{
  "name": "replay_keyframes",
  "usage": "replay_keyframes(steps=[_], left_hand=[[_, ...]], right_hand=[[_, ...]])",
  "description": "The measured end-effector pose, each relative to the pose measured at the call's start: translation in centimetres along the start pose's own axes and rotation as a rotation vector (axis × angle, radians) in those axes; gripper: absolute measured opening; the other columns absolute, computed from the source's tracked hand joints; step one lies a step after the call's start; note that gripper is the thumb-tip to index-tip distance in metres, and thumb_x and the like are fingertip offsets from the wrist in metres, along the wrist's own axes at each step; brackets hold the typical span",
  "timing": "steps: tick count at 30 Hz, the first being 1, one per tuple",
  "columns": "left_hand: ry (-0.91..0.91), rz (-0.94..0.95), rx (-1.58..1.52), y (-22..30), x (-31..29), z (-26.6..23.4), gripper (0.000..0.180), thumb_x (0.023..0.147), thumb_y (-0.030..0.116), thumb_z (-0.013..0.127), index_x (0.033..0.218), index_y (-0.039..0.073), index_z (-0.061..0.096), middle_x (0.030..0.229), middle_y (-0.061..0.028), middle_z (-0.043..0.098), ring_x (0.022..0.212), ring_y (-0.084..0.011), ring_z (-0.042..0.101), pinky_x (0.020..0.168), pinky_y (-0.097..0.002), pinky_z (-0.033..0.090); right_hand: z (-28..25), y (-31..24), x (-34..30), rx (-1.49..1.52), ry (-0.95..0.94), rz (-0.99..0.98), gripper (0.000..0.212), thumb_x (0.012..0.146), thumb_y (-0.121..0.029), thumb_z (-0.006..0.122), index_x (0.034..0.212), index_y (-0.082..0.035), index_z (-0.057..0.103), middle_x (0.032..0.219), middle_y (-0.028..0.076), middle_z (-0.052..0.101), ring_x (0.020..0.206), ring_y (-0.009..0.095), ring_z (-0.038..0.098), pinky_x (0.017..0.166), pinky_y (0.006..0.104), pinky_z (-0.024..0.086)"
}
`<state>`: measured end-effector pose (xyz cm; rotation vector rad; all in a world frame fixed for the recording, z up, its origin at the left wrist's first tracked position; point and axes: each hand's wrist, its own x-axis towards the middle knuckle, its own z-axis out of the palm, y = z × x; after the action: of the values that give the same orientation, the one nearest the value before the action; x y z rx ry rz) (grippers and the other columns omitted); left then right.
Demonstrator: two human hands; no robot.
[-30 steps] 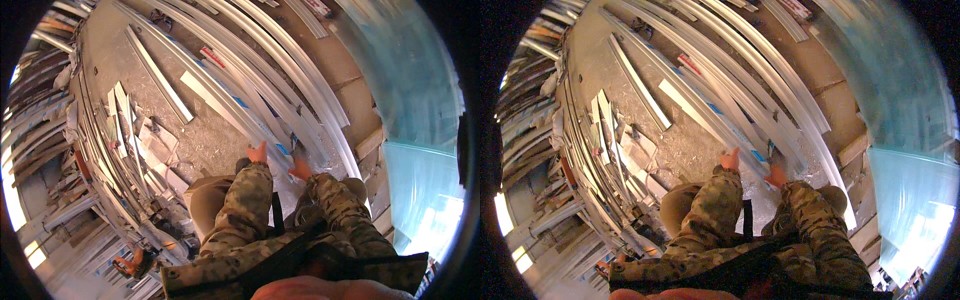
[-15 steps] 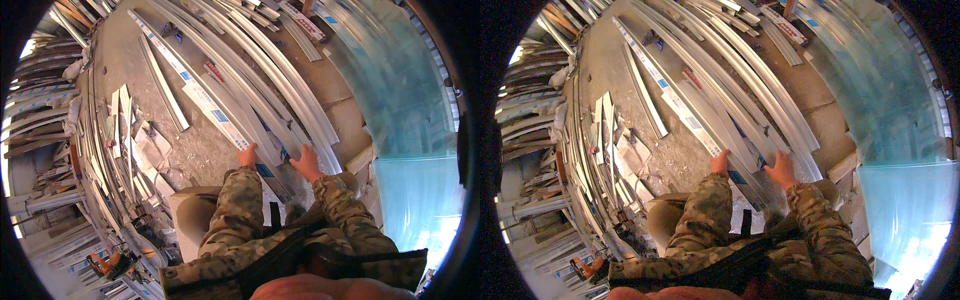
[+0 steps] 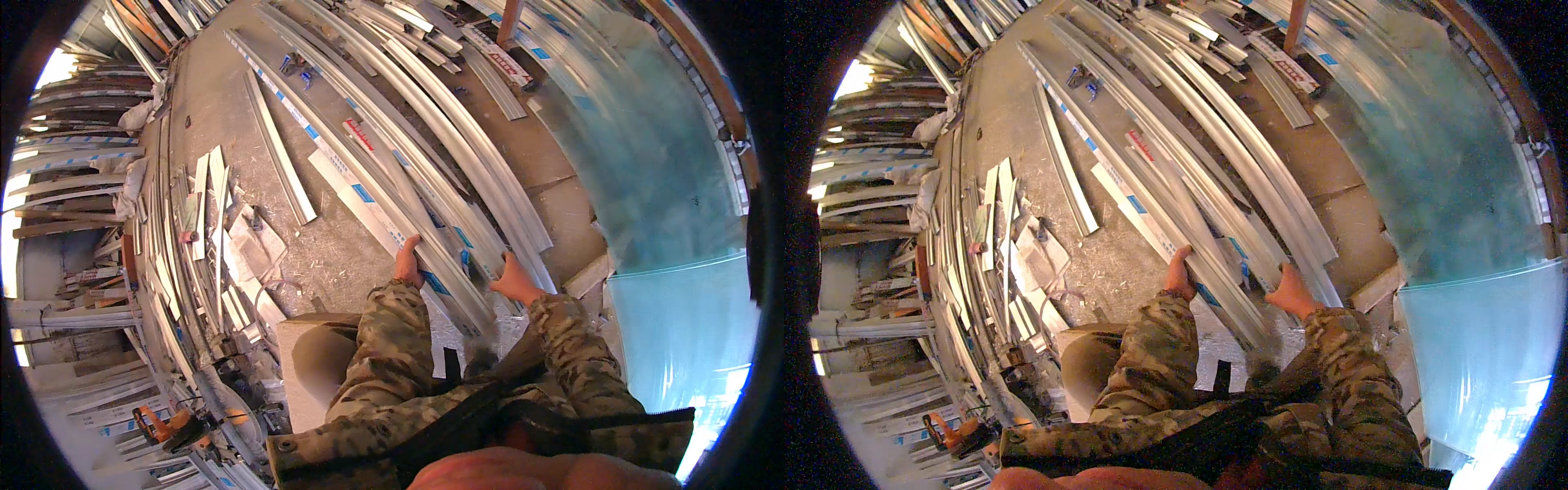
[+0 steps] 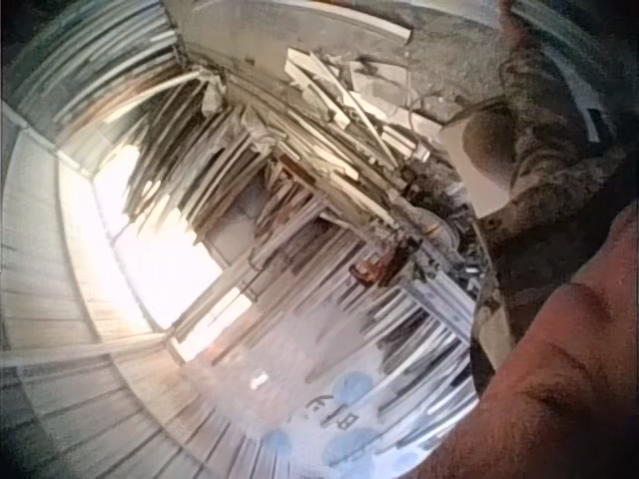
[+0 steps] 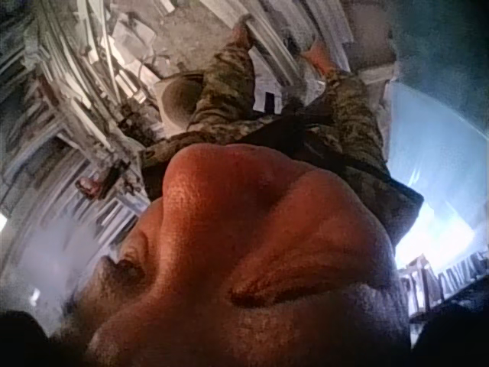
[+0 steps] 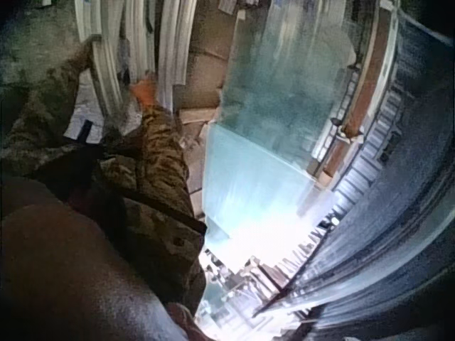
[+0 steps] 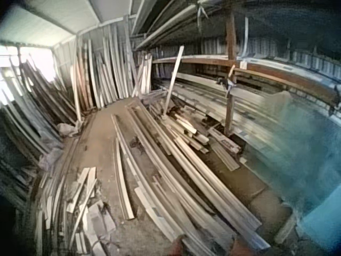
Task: The person retrieves long metal profiles from a storage area, carries them to a workbench, and assembles them into a rectangular frame using small green plastic connectors. The person then gathers additional profiles and returns to the workbench to continue assembly.
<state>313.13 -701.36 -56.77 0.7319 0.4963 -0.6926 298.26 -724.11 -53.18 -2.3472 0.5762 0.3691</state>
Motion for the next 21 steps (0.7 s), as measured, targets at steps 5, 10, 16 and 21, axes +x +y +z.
replay_keyframes(steps=[5,10,16,21], left_hand=[[-0.087,-0.017,0.007,-1.6,-1.1,5.6,0.05,0.085,0.03,0.06,0.124,0.001,0.048,0.113,-0.0145,0.061,0.1,-0.0286,0.061,0.088,-0.043,0.05],[-0.295,-0.1,-0.204,-4.9,-2.8,10.9,0.071,0.088,0.058,0.051,0.138,0.011,0.039,0.137,-0.0091,0.047,0.122,-0.0307,0.046,0.104,-0.0495,0.035],[-0.504,-0.205,-0.585,-6.2,-4.4,14.1,0.079,0.085,0.067,0.045,0.142,0.014,0.035,0.144,-0.009,0.038,0.13,-0.0302,0.037,0.107,-0.0483,0.032],[-0.579,-0.241,-0.601,-7.3,-4.5,15.1,0.087,0.079,0.073,0.049,0.141,0.014,0.036,0.141,-0.0121,0.04,0.127,-0.0358,0.038,0.106,-0.056,0.03]], right_hand=[[-7.1,-3.2,-4.8,0.185,-0.117,-0.132,0.092,0.064,-0.03,0.075,0.135,0.01,0.031,0.129,0.03,0.046,0.122,0.038,0.047,0.102,0.0383,0.038],[-11.9,-4.8,-9.0,-0.005,-0.011,-0.148,0.092,0.064,-0.03,0.078,0.134,0.008,0.032,0.125,0.031,0.048,0.117,0.039,0.05,0.099,0.0409,0.04],[-16.0,-6.8,-13.9,-0.107,0.06,-0.162,0.093,0.062,-0.027,0.08,0.134,0.005,0.031,0.121,0.03,0.051,0.112,0.04,0.053,0.095,0.0417,0.042],[-17.9,-8.2,-16.1,-0.086,0.052,-0.121,0.092,0.062,-0.023,0.08,0.135,0.005,0.031,0.123,0.029,0.049,0.113,0.038,0.052,0.095,0.0412,0.041]])
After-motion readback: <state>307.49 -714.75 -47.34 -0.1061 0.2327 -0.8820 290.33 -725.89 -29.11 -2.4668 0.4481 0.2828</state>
